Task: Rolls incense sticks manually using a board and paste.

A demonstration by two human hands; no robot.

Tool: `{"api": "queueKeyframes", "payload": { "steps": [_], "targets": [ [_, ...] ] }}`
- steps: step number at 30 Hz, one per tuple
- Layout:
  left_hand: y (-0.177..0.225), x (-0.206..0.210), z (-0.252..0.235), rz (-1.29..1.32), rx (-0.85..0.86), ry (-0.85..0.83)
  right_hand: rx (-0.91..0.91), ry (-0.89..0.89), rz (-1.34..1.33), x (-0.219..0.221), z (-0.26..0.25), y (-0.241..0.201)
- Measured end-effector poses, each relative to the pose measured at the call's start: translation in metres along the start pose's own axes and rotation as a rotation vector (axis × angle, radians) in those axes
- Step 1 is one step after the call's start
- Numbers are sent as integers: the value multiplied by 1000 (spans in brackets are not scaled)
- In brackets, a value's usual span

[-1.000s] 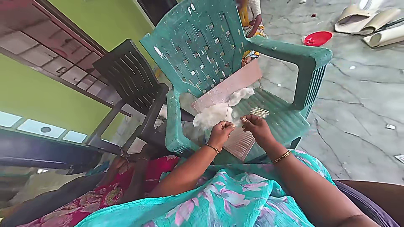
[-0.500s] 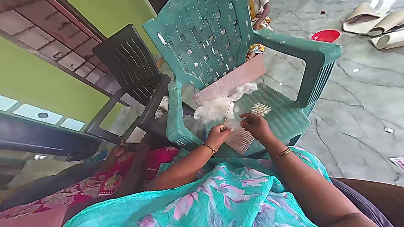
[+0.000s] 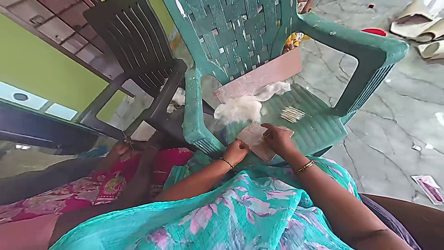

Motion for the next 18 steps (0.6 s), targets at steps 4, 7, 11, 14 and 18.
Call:
{"api": "queueKeyframes", "payload": {
  "steps": [4, 7, 11, 14, 18],
  "targets": [
    [9, -6, 16, -154, 131, 36, -10, -15, 57, 2, -2, -1],
    [13, -8, 20, -257, 208, 46, -33, 0, 82, 5, -4, 1],
    [11, -7, 15, -216, 228, 36, -14, 47, 97, 5, -6, 2],
    [11, -5, 12, -214, 197, 7, -12, 118, 110, 1, -7, 8],
    [9, -4, 11, -209, 197, -8, -19, 228, 147, -11, -7, 12]
  ]
}}
Point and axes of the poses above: each hand's wrist, its own z-axis away from the middle knuckle, its own x-axis out of the palm, y = z × x, the point moved 5 cm from there along -z, towards the middle knuckle, and after that the axes turned 4 degrees about y, right-handed, at the moved point
